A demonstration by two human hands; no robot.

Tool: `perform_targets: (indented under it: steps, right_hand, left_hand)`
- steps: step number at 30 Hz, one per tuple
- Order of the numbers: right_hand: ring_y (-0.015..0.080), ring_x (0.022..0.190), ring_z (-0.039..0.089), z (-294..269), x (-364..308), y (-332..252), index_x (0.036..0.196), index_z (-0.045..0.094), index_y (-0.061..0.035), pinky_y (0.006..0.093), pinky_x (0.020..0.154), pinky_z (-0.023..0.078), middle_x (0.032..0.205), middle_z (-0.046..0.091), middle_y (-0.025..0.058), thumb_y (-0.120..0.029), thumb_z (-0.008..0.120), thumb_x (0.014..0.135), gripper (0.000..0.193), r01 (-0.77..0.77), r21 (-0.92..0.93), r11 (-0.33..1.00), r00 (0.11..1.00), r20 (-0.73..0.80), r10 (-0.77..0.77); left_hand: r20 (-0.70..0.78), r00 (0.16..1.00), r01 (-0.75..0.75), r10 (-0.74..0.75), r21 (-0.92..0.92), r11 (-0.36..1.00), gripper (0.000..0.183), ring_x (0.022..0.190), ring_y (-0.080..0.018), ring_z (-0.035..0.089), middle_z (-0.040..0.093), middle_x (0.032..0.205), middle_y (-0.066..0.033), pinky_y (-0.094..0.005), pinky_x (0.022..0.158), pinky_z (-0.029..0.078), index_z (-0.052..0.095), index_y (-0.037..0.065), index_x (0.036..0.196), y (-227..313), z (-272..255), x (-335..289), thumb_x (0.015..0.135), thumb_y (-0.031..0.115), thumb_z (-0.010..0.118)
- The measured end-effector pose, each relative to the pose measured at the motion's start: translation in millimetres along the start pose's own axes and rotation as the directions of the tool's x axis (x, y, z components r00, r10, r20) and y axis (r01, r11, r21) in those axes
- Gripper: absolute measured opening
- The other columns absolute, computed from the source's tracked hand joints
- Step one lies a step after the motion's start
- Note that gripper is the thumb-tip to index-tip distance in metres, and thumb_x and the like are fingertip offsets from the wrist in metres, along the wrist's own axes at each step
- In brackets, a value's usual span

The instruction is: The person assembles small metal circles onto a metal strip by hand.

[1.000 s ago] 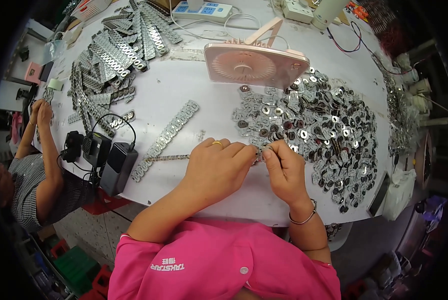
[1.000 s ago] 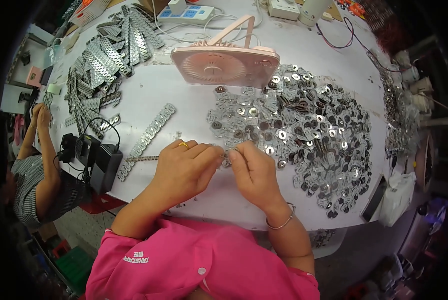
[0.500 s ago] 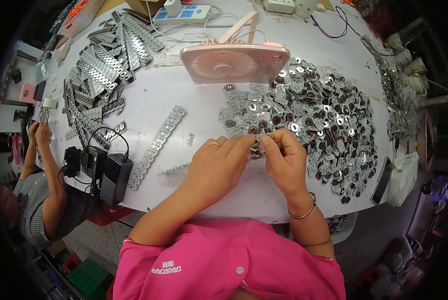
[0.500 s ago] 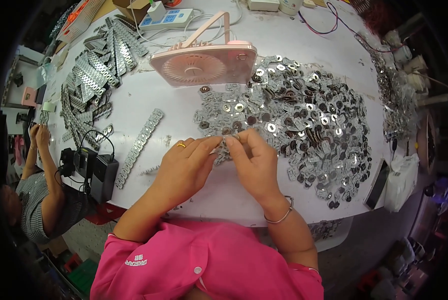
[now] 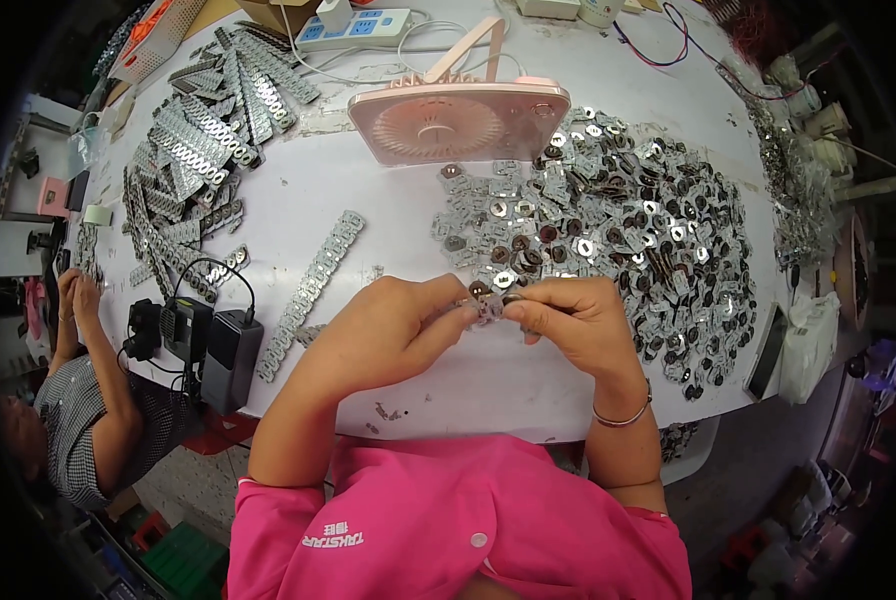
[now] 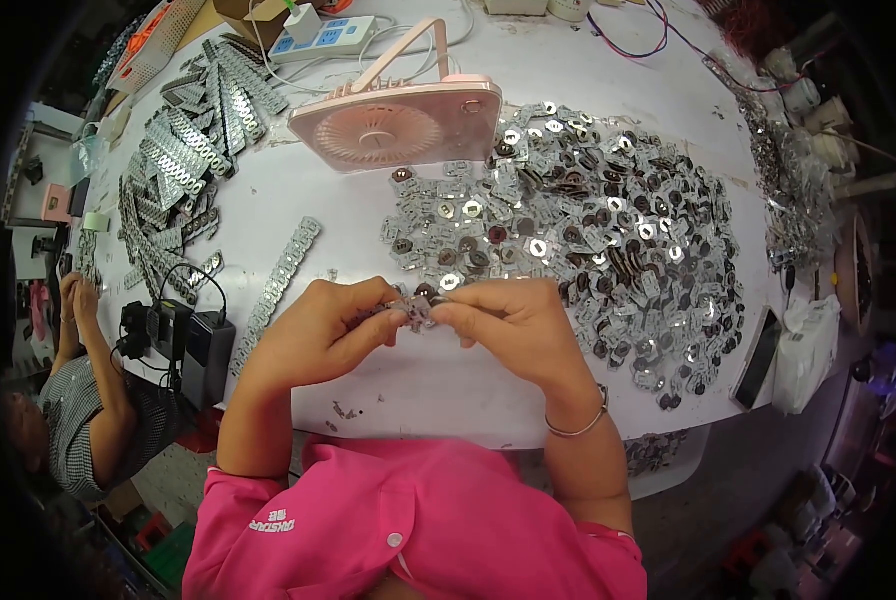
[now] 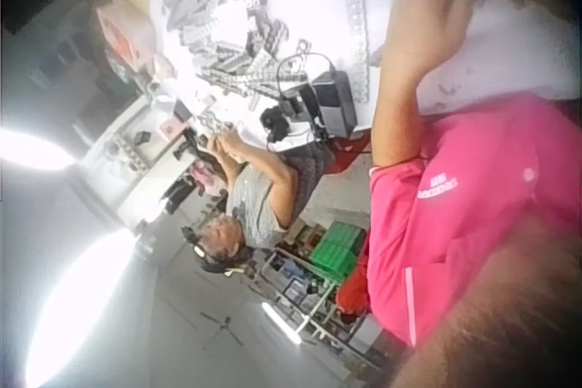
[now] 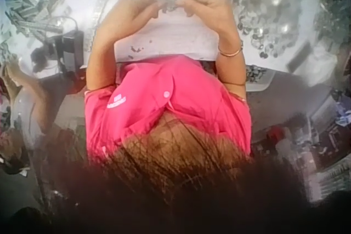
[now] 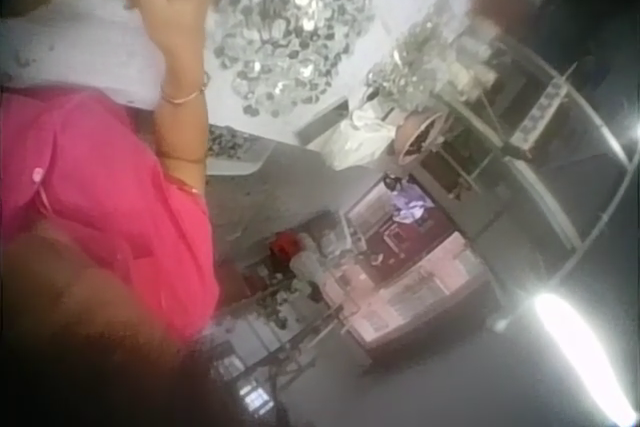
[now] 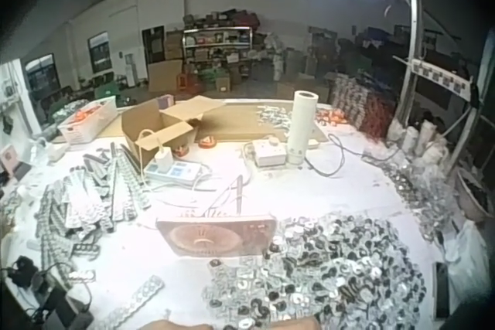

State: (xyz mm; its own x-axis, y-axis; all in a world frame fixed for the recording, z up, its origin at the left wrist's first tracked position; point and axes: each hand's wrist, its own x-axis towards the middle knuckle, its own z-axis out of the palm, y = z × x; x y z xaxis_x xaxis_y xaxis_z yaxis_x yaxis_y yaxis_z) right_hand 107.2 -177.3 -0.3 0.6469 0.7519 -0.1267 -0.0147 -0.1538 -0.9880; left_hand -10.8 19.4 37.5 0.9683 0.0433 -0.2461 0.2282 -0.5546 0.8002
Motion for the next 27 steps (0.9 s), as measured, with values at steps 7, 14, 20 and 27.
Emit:
perform_targets:
  steps: [7, 14, 20, 27]
  right_hand:
    - [0.0052, 0.053, 0.058, 6.1, -0.5, -12.9, 0.087, 0.075, -0.0015, 0.018, 0.044, 0.04, 0.064, 0.065, 0.0029, -0.013, 0.073, 0.084, 0.012, -0.214, 0.194, 0.957, 0.973, 0.133, 0.19]
    - [0.0043, 0.052, 0.057, 6.6, -2.2, -9.5, 0.085, 0.075, -0.0012, 0.0174, 0.043, 0.038, 0.064, 0.065, 0.0021, -0.014, 0.074, 0.084, 0.012, -0.212, 0.233, 0.949, 0.973, 0.141, 0.183]
    - [0.0041, 0.054, 0.057, 10.6, -2.1, -9.4, 0.082, 0.075, -0.0019, 0.0177, 0.043, 0.039, 0.063, 0.064, 0.0018, -0.013, 0.075, 0.083, 0.011, -0.191, 0.219, 0.957, 0.979, 0.12, 0.168]
    - [0.0047, 0.055, 0.058, 16.9, -4.7, -7.2, 0.092, 0.069, -0.0007, 0.018, 0.045, 0.043, 0.068, 0.064, 0.0011, -0.016, 0.065, 0.092, 0.016, -0.143, 0.172, 0.975, 0.972, 0.211, 0.105]
  left_hand:
    - [0.152, 0.986, 0.105, -0.061, -0.3, 0.948, 0.019, 0.047, -0.0134, 0.055, 0.063, 0.06, -0.0069, -0.0288, 0.048, 0.042, 0.062, 0.002, 0.087, 1.7, -18.3, -3.7, 0.092, 0.02, 0.059]
    - [0.148, 0.988, 0.075, -0.034, -0.28, 0.957, 0.019, 0.046, -0.0129, 0.054, 0.062, 0.059, -0.0075, -0.0279, 0.046, 0.04, 0.063, 0.001, 0.087, -0.9, -19.7, -5.6, 0.092, 0.019, 0.06]
    - [0.123, 0.992, 0.047, -0.017, -0.248, 0.968, 0.019, 0.046, -0.0147, 0.055, 0.06, 0.057, -0.0078, -0.0284, 0.047, 0.041, 0.062, 0.001, 0.083, -3.8, -20.6, -4.6, 0.091, 0.019, 0.06]
    - [0.234, 0.972, 0.063, 0.01, -0.302, 0.951, 0.018, 0.049, -0.0106, 0.053, 0.063, 0.063, -0.0046, -0.0258, 0.047, 0.04, 0.063, 0.001, 0.088, -2.7, -20.6, -4.9, 0.093, 0.017, 0.059]
